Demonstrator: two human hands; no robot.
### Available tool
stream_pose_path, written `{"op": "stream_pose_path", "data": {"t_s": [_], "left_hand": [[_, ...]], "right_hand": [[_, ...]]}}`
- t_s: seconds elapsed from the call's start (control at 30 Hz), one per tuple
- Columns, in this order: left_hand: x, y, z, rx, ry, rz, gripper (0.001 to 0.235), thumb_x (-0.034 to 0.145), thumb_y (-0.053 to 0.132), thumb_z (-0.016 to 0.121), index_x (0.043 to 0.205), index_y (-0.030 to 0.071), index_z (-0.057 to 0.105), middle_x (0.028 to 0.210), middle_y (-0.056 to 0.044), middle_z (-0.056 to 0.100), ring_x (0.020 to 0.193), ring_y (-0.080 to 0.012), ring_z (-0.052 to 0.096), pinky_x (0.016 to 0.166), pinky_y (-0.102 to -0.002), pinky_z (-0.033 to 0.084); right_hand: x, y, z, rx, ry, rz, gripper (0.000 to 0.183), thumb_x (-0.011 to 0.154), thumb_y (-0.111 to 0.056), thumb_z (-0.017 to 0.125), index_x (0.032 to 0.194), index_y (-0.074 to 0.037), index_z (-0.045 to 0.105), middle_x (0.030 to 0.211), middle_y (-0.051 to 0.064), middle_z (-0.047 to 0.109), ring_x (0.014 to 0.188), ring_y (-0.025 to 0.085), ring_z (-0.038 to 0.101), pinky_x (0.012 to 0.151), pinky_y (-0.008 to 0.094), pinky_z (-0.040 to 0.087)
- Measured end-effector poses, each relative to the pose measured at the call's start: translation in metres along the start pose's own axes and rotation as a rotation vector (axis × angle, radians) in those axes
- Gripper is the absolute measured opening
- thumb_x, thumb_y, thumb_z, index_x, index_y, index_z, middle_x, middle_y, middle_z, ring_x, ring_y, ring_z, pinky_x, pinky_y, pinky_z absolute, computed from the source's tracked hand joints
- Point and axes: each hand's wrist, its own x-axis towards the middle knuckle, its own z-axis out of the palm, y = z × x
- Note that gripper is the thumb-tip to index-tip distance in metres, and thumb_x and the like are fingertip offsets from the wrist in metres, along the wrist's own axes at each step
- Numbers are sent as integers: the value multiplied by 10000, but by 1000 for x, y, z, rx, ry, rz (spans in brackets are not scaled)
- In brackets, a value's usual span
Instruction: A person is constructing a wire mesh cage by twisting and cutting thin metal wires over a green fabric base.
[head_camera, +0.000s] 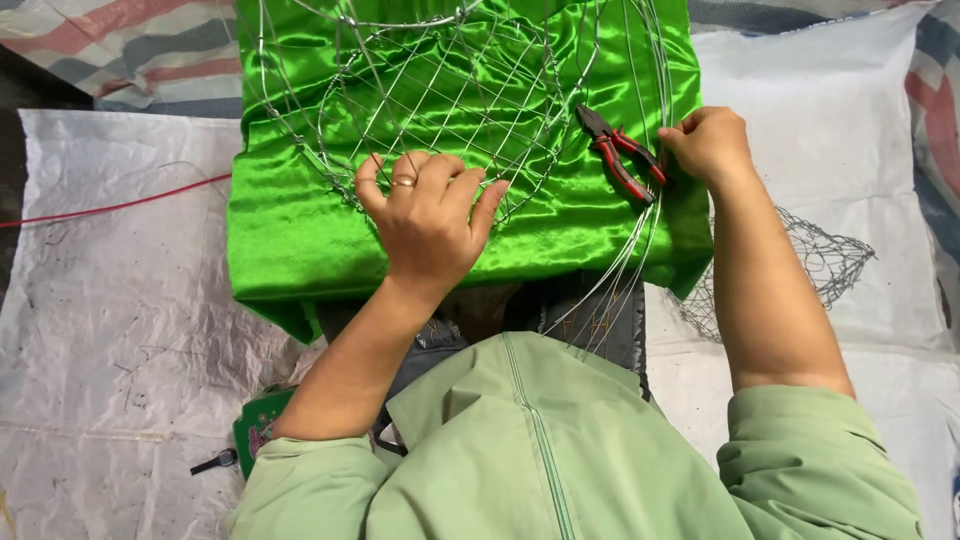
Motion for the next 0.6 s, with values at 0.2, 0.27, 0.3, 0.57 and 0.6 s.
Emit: {"op": "stream_pose_path", "data": {"t_s": [0.2, 0.27, 0.3, 0.57, 0.6], "left_hand": [[-44, 12, 5, 70, 191, 60, 260, 1039, 451, 618, 1130, 267, 778, 1304, -36, 695, 1324, -321, 531, 1168, -646, 79], [-67, 21, 2, 35, 219, 52, 228, 999, 448, 680, 1137, 301, 787, 1327, -51, 686, 1369, -345, 503, 1197, -628, 61], [-81, 28, 2, -49, 121, 4, 217, 975, 402, 736, 1166, 305, 774, 1375, -17, 632, 1393, -288, 449, 1226, -575, 23], [-86, 65, -17, -385, -157, -52, 189, 905, 252, 787, 1089, 209, 795, 1243, 2, 677, 1235, -224, 550, 1120, -454, 244], [-80, 69, -19, -547, -197, -78, 214, 878, 199, 779, 1084, 141, 774, 1163, -23, 696, 1138, -234, 602, 1068, -440, 324]], "right_hand": [[0, 0, 6, 1, 10, -82, 248, 1029, -260, 706, 968, -22, 747, 796, 200, 673, 731, 458, 700, 576, 535, 567], [-8, -33, -19, 39, 8, -51, 239, 1043, -255, 672, 1001, -32, 747, 793, 186, 667, 725, 439, 699, 588, 519, 572], [-19, -64, -42, 153, -43, 121, 179, 1055, -219, 634, 1032, -65, 724, 814, 114, 684, 622, 258, 600, 484, 377, 449], [-31, -67, -95, 987, 48, 362, 68, 1064, -217, 657, 999, -213, 676, 729, -59, 569, 483, 31, 445, 378, 203, 269], [-39, -76, -111, 1083, 114, 300, 74, 1080, -211, 682, 1009, -199, 667, 696, -76, 550, 464, 28, 434, 371, 206, 257]]}}
